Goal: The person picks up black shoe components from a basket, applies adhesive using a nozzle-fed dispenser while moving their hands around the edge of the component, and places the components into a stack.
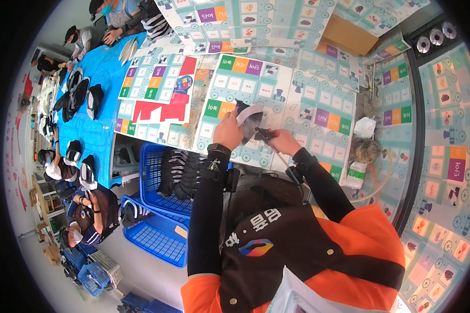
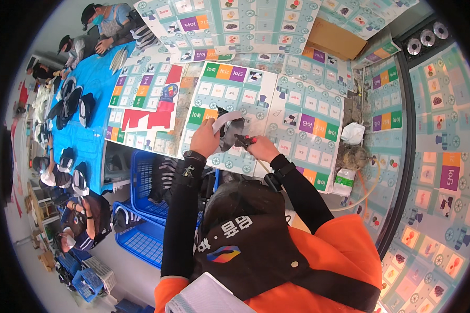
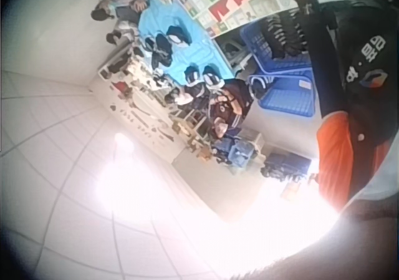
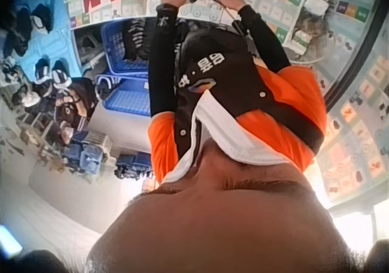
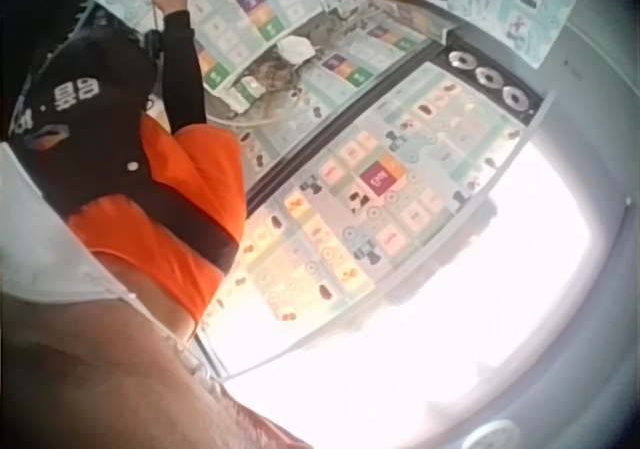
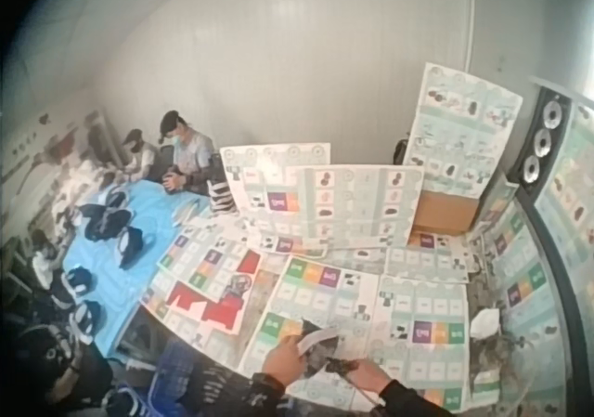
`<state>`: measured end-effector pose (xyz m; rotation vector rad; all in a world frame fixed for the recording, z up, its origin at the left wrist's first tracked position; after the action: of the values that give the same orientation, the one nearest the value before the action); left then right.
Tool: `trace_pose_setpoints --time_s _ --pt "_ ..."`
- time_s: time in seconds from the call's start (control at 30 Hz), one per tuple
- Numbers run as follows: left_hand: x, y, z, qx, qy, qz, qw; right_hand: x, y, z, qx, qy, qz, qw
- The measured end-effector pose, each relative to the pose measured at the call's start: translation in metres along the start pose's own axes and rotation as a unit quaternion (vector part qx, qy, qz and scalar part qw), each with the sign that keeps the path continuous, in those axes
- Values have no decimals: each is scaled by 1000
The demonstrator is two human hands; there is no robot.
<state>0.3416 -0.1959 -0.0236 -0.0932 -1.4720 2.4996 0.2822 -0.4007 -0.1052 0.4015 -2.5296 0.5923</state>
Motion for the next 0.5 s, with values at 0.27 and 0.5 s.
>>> trace_pose_setpoints --time_s 0.27,0.5 --pt "-11 6 8 -7 9 4 1000 0 -4 -4 78 -98 88 988" --pt "-19 10 14 -24 11 -20 999 5 -17 -12 111 -131 154 973"
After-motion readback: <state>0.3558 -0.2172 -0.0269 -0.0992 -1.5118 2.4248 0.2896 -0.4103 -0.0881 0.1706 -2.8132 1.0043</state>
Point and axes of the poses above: each hand's wrist, its own x-axis away from the middle knuckle, its own y-axis out of the palm, z = x × y, the point moved 7 cm from there along -x, towards the middle knuckle, and after that the axes turned 4 degrees about -x, right-handed, at the moved point
